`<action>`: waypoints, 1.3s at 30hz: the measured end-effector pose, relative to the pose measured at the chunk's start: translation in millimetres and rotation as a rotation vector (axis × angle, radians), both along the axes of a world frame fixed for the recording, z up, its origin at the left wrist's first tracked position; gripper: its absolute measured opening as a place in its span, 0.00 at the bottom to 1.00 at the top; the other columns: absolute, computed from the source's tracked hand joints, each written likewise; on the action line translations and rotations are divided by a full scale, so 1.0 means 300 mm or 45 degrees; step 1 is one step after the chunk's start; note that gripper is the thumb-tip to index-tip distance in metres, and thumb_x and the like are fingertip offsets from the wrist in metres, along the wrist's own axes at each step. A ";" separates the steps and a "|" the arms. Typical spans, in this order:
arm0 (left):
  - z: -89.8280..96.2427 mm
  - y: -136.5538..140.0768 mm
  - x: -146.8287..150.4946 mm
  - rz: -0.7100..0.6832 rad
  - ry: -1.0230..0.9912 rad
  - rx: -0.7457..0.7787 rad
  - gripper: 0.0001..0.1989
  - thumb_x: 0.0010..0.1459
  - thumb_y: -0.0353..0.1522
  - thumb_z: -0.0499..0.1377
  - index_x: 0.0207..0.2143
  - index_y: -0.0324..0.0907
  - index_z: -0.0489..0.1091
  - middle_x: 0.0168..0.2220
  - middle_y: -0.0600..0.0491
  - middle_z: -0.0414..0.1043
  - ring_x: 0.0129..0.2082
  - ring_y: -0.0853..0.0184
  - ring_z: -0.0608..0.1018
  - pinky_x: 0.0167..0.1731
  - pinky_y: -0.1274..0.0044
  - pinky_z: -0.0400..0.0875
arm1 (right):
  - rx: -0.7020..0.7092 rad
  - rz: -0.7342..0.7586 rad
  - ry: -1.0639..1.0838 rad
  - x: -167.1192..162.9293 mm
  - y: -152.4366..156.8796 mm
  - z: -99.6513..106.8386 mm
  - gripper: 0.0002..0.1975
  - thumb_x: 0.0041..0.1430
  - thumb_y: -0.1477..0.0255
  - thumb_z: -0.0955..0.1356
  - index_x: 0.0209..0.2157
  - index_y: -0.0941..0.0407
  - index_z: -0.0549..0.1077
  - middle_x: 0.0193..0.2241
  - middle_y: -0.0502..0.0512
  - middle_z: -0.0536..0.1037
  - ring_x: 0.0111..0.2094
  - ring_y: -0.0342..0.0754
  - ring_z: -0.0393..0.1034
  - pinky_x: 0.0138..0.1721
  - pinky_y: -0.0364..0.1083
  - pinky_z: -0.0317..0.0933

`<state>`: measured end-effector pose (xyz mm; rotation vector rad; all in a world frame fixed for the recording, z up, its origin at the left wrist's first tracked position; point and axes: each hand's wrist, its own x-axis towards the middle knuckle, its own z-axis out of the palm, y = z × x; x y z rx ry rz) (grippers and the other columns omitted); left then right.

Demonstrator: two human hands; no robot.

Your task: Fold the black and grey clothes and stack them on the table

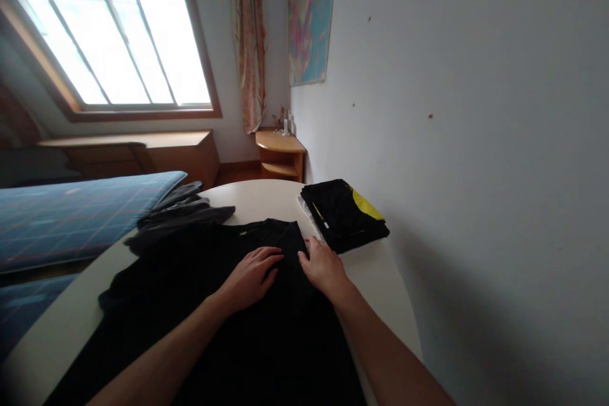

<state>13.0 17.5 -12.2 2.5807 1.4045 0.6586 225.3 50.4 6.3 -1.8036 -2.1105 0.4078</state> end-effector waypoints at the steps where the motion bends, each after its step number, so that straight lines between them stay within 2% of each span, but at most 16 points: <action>1: 0.001 0.000 0.001 0.002 0.003 -0.001 0.18 0.64 0.29 0.54 0.55 0.46 0.71 0.58 0.50 0.71 0.59 0.60 0.71 0.60 0.65 0.65 | -0.035 -0.028 -0.044 0.002 -0.006 0.007 0.21 0.63 0.63 0.65 0.55 0.57 0.70 0.45 0.63 0.81 0.45 0.57 0.77 0.44 0.50 0.67; 6: 0.001 0.004 -0.004 0.000 -0.009 -0.016 0.18 0.65 0.30 0.54 0.56 0.46 0.71 0.59 0.50 0.70 0.59 0.61 0.71 0.61 0.66 0.64 | -0.139 -0.080 -0.186 0.005 -0.014 0.025 0.16 0.64 0.57 0.64 0.36 0.54 0.77 0.37 0.61 0.82 0.42 0.58 0.78 0.38 0.49 0.65; 8: 0.000 0.008 -0.007 -0.002 -0.017 -0.009 0.18 0.65 0.30 0.53 0.56 0.46 0.71 0.59 0.50 0.70 0.59 0.61 0.70 0.61 0.66 0.64 | -0.132 -0.068 -0.197 0.004 -0.014 0.025 0.16 0.64 0.58 0.64 0.33 0.54 0.76 0.36 0.60 0.82 0.41 0.57 0.78 0.36 0.49 0.64; 13: -0.006 0.010 -0.014 0.004 -0.004 0.011 0.20 0.65 0.32 0.54 0.58 0.45 0.70 0.63 0.49 0.66 0.64 0.58 0.66 0.64 0.62 0.60 | -0.112 -0.053 -0.138 -0.005 -0.023 0.035 0.13 0.66 0.61 0.63 0.36 0.54 0.74 0.35 0.59 0.82 0.39 0.54 0.77 0.35 0.47 0.61; 16: -0.012 0.019 -0.018 0.029 0.013 -0.013 0.20 0.65 0.32 0.54 0.59 0.44 0.69 0.63 0.49 0.66 0.64 0.57 0.65 0.65 0.62 0.59 | -0.114 -0.039 -0.038 -0.011 -0.029 0.042 0.11 0.65 0.64 0.65 0.43 0.55 0.72 0.36 0.58 0.81 0.38 0.53 0.77 0.36 0.46 0.61; 20: -0.025 0.052 -0.031 0.030 0.004 0.003 0.19 0.64 0.33 0.55 0.57 0.45 0.70 0.62 0.49 0.67 0.63 0.57 0.67 0.64 0.62 0.61 | -0.110 0.013 0.087 -0.014 -0.030 0.037 0.22 0.63 0.67 0.67 0.56 0.57 0.65 0.37 0.57 0.80 0.39 0.52 0.76 0.39 0.45 0.62; 23: -0.033 0.090 -0.044 0.058 -0.002 0.043 0.19 0.65 0.33 0.55 0.57 0.45 0.70 0.62 0.49 0.67 0.62 0.57 0.68 0.63 0.62 0.61 | -0.086 0.046 0.166 -0.010 -0.023 0.022 0.29 0.61 0.70 0.68 0.62 0.59 0.61 0.41 0.59 0.80 0.42 0.52 0.76 0.44 0.47 0.63; 26: -0.037 0.129 -0.051 0.110 -0.006 0.070 0.18 0.65 0.33 0.55 0.56 0.43 0.71 0.61 0.48 0.68 0.61 0.57 0.68 0.63 0.63 0.61 | -0.050 0.090 0.227 -0.003 -0.009 0.002 0.29 0.60 0.73 0.68 0.62 0.59 0.62 0.45 0.60 0.79 0.45 0.52 0.75 0.48 0.47 0.64; 32: -0.036 0.151 -0.053 0.160 -0.049 0.115 0.16 0.65 0.32 0.55 0.53 0.42 0.72 0.60 0.47 0.69 0.61 0.56 0.69 0.62 0.61 0.62 | 0.064 0.206 0.309 0.003 0.014 -0.013 0.17 0.59 0.77 0.66 0.50 0.58 0.75 0.50 0.60 0.78 0.52 0.51 0.72 0.56 0.48 0.61; 36: -0.028 0.136 -0.055 0.133 -0.158 0.141 0.14 0.66 0.31 0.53 0.51 0.43 0.72 0.53 0.48 0.75 0.55 0.59 0.74 0.59 0.63 0.64 | 0.137 0.264 0.403 -0.009 -0.009 0.029 0.18 0.58 0.78 0.67 0.50 0.57 0.75 0.50 0.58 0.78 0.52 0.51 0.71 0.56 0.49 0.62; 39: -0.017 0.131 -0.058 0.178 -0.334 0.037 0.17 0.68 0.33 0.51 0.56 0.42 0.67 0.47 0.49 0.79 0.49 0.61 0.78 0.54 0.66 0.69 | 0.130 0.365 0.470 -0.025 -0.043 0.072 0.20 0.56 0.77 0.68 0.52 0.55 0.74 0.49 0.56 0.78 0.47 0.50 0.73 0.52 0.50 0.65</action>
